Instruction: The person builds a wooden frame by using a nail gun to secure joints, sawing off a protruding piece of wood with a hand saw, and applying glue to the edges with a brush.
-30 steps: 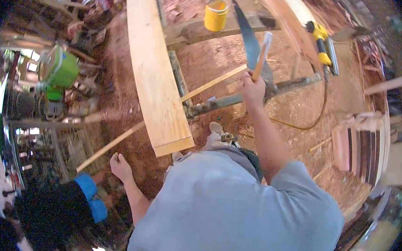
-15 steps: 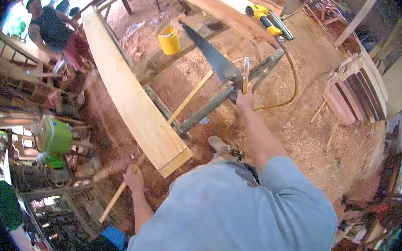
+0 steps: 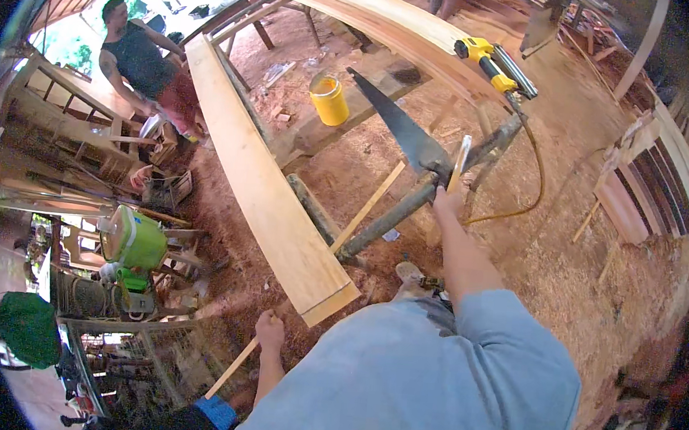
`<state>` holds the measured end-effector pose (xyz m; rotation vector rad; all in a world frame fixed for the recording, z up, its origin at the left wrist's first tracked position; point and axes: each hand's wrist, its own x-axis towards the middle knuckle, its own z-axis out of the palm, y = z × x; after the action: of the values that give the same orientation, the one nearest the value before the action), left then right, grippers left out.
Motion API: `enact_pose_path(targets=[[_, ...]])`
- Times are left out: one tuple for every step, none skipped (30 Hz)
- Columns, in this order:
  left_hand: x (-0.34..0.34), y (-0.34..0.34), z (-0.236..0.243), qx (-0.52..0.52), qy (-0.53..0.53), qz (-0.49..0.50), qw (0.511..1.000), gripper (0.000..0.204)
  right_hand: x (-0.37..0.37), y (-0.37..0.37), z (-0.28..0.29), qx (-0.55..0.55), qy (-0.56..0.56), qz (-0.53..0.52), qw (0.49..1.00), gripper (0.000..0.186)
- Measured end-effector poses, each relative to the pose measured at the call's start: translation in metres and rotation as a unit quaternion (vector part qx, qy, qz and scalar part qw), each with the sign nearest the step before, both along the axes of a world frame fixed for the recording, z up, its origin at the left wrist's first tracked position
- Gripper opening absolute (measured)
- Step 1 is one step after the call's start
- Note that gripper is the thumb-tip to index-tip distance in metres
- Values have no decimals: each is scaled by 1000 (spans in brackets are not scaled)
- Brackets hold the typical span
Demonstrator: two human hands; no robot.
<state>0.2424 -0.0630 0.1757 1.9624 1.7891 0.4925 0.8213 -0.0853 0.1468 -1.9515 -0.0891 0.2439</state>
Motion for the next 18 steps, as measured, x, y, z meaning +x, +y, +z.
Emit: enact_pose_path(targets=[[1, -4, -2, 18, -6, -2, 1000, 33, -4, 1, 3, 39, 9, -12, 999, 30], [0, -8, -4, 1, -12, 10, 1000, 33, -5, 0, 7, 31, 24, -3, 999, 26], [0, -10, -6, 3, -32, 11, 999, 33, -6, 2, 11, 47, 26, 11, 999, 26], [-1, -11, -8, -14, -19, 26, 999, 33, -7, 4, 15, 138, 43, -10, 989, 29], [-2, -12, -10, 7, -10, 17, 1000, 32, -9, 8, 20, 215, 86, -54, 971, 33], [-2, -12, -12, 33, -10, -1, 999, 32, -8, 5, 27, 242, 132, -4, 961, 34], [-2, -12, -12, 29, 1, 10, 1000, 32, -8, 8, 36, 264, 110, 28, 958, 34], [-1, -13, -11, 25, -28, -1, 999, 30, -7, 12, 46, 254, 108, 37, 961, 36], [1, -13, -9, -6, -59, -1, 998, 28, -5, 16, 57, 219, 116, 17, 969, 38], [5, -15, -6, 22, -58, -12, 998, 28, -5, 24, 68, 261, 104, 30, 959, 36], [9, -18, 0, 2, -12, -18, 1000, 26, -5, 32, 79, 270, 101, 47, 956, 36], [16, -20, 7, -31, 34, -23, 999, 23, -4, 42, 89, 298, 78, 17, 951, 29], [22, -24, 15, -16, 35, -19, 999, 23, -5, 52, 96, 329, 50, -15, 943, 23], [30, -28, 23, -22, 32, -7, 999, 22, -6, 67, 103, 404, 48, -39, 913, 27], [36, -31, 30, -20, 26, -1, 999, 20, -3, 77, 108, 405, 50, -35, 912, 27], [41, -32, 35, -21, 56, 4, 998, 21, 0, 85, 113, 333, 26, -44, 941, 30], [46, -33, 39, -9, 55, 11, 998, 21, 3, 93, 116, 259, 2, -51, 965, 32], [49, -36, 41, 37, 64, 9, 997, 21, 5, 102, 118, 168, -15, -72, 983, 35]])
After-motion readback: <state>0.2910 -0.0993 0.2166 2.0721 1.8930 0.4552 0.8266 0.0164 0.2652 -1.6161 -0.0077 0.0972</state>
